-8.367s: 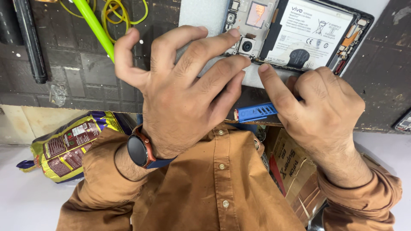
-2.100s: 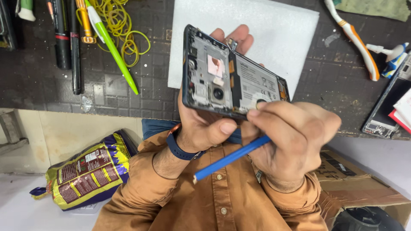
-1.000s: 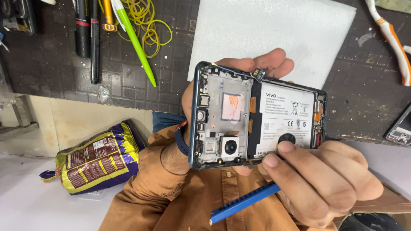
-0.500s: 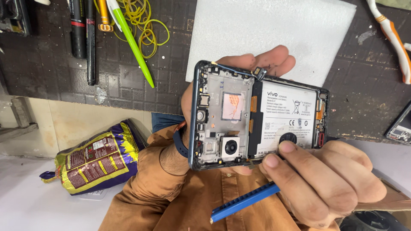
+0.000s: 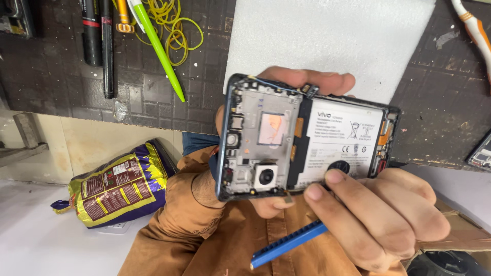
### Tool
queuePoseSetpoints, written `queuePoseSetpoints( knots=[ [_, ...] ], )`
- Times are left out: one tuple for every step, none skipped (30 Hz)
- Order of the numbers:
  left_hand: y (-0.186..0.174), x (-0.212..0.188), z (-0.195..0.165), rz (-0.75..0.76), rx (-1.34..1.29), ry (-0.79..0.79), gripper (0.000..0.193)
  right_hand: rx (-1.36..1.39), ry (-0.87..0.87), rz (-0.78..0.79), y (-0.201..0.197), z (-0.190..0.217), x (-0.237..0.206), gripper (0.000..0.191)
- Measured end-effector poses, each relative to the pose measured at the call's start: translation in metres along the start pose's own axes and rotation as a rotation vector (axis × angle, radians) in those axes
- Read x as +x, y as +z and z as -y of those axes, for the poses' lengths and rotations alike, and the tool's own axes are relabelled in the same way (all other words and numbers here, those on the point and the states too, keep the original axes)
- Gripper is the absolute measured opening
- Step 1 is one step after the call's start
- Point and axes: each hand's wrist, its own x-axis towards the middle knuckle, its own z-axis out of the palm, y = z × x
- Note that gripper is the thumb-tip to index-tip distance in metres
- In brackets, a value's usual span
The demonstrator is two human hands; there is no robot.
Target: The person uses a blue plastic pry tool and tweezers to carefully lift and reposition a small ribbon cable connector on the motherboard of a disassembled smartphone. The person repeatedly adjusts the cable and uses the tools to ensure it is seated correctly.
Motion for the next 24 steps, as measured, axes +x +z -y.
queuePoseSetpoints(
  knots=[
    [0.012, -0.012, -0.012, -0.117, -0.078, -0.105, 0.106, 0.01, 0.001, -0.026, 0.0, 0.0, 0.0, 0.015],
    [0.024, -0.016, -0.02, -0.235, -0.156, -0.208, 0.107, 0.02, 0.002, -0.051, 0.001, -0.001, -0.001, 0.015],
    [0.026, -0.013, -0.013, -0.237, -0.081, -0.119, 0.105, 0.026, 0.002, -0.079, 0.002, -0.002, -0.001, 0.015],
    [0.028, -0.007, -0.003, -0.239, -0.006, -0.031, 0.104, 0.038, -0.01, -0.06, 0.001, -0.004, -0.001, 0.015],
    [0.026, -0.004, 0.004, -0.244, 0.068, 0.056, 0.102, 0.051, -0.02, -0.04, -0.001, -0.006, -0.001, 0.015],
    [0.019, -0.014, 0.004, -0.214, 0.037, -0.005, 0.102, 0.067, -0.031, -0.019, -0.003, -0.007, 0.0, 0.016],
    [0.006, -0.026, 0.007, -0.196, 0.01, -0.043, 0.101, 0.067, -0.028, -0.02, -0.004, -0.008, 0.0, 0.016],
    [-0.006, -0.035, 0.013, -0.189, 0.003, -0.061, 0.1, 0.065, -0.026, -0.021, -0.005, -0.008, 0.001, 0.017],
    [-0.015, -0.043, 0.017, -0.178, -0.001, -0.062, 0.099, 0.062, -0.024, -0.024, -0.006, -0.009, 0.002, 0.018],
    [-0.021, -0.048, 0.019, -0.174, -0.002, -0.059, 0.098, 0.067, -0.024, -0.004, -0.009, -0.009, 0.003, 0.017],
    [-0.023, -0.05, 0.02, -0.166, -0.003, -0.047, 0.098, 0.07, -0.022, 0.021, -0.012, -0.009, 0.003, 0.017],
    [-0.024, -0.047, 0.019, -0.152, 0.005, -0.026, 0.097, 0.073, -0.02, 0.046, -0.014, -0.009, 0.003, 0.017],
    [-0.023, -0.041, 0.02, -0.142, 0.012, -0.007, 0.096, 0.064, -0.028, 0.034, -0.014, -0.009, 0.002, 0.017],
    [-0.021, -0.034, 0.019, -0.12, 0.023, 0.013, 0.095, 0.053, -0.036, 0.02, -0.012, -0.01, 0.001, 0.018],
    [-0.021, -0.025, 0.022, -0.076, 0.053, 0.062, 0.094, 0.043, -0.044, 0.008, -0.011, -0.012, 0.0, 0.019],
    [-0.03, -0.014, 0.032, -0.015, 0.087, 0.146, 0.094, 0.014, -0.064, -0.043, -0.006, -0.014, -0.001, 0.024],
    [-0.042, -0.012, 0.04, 0.045, 0.122, 0.218, 0.093, -0.016, -0.085, -0.094, 0.0, -0.018, -0.001, 0.031],
    [-0.051, -0.012, 0.047, -0.012, 0.122, 0.208, 0.092, -0.034, -0.086, -0.129, 0.002, -0.022, -0.001, 0.033],
    [-0.058, -0.012, 0.053, -0.089, 0.1, 0.187, 0.091, -0.052, -0.086, -0.165, 0.005, -0.025, 0.001, 0.036],
    [-0.065, -0.011, 0.058, -0.189, 0.047, 0.125, 0.091, -0.054, -0.066, -0.182, 0.005, -0.028, 0.004, 0.033],
    [-0.072, -0.013, 0.062, -0.091, 0.137, 0.201, 0.093, -0.056, -0.048, -0.199, 0.007, -0.029, 0.009, 0.031],
    [-0.076, -0.014, 0.064, 0.009, 0.226, 0.277, 0.095, -0.057, -0.047, -0.206, 0.008, -0.029, 0.015, 0.031],
    [-0.076, -0.015, 0.064, 0.05, 0.277, 0.303, 0.099, -0.061, -0.044, -0.212, 0.01, -0.027, 0.022, 0.031],
    [-0.075, -0.014, 0.063, 0.091, 0.327, 0.33, 0.103, -0.064, -0.041, -0.218, 0.011, -0.024, 0.029, 0.031]
  ],
)
